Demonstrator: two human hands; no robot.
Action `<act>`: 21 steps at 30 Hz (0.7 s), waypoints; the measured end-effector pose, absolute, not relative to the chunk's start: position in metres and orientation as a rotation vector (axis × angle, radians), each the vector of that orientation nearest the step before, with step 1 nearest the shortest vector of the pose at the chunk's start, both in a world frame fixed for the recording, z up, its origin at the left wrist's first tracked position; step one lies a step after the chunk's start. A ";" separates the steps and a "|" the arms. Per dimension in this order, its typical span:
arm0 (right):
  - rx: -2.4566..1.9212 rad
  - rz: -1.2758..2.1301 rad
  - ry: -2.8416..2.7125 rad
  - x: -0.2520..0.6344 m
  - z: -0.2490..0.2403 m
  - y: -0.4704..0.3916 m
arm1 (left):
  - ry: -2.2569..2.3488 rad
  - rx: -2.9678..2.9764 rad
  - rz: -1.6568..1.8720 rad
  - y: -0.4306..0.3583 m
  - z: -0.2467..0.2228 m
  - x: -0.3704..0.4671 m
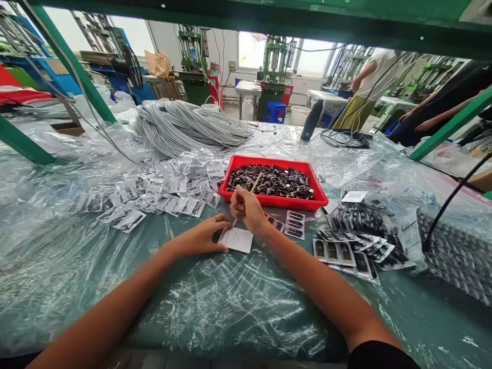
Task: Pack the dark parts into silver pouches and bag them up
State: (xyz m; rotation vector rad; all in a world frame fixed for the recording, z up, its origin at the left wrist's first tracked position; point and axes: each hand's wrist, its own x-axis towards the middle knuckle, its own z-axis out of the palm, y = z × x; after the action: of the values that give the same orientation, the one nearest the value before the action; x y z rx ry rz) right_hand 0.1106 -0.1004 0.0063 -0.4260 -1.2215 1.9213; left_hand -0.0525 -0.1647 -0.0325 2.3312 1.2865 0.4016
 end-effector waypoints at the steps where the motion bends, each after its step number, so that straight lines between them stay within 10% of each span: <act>1: -0.431 1.912 -1.215 0.108 0.005 -0.102 | 1.393 2.292 0.422 -0.165 -0.037 -0.047; 21: -0.518 1.562 -1.356 0.095 -0.027 -0.118 | 1.650 2.132 0.641 -0.172 -0.051 -0.026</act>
State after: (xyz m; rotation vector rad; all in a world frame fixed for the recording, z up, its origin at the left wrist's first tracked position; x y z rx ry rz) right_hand 0.0948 -0.1177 -0.0267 -0.5182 -1.3556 1.5624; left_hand -0.0265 -0.1716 -0.0513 2.1320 1.6496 0.6410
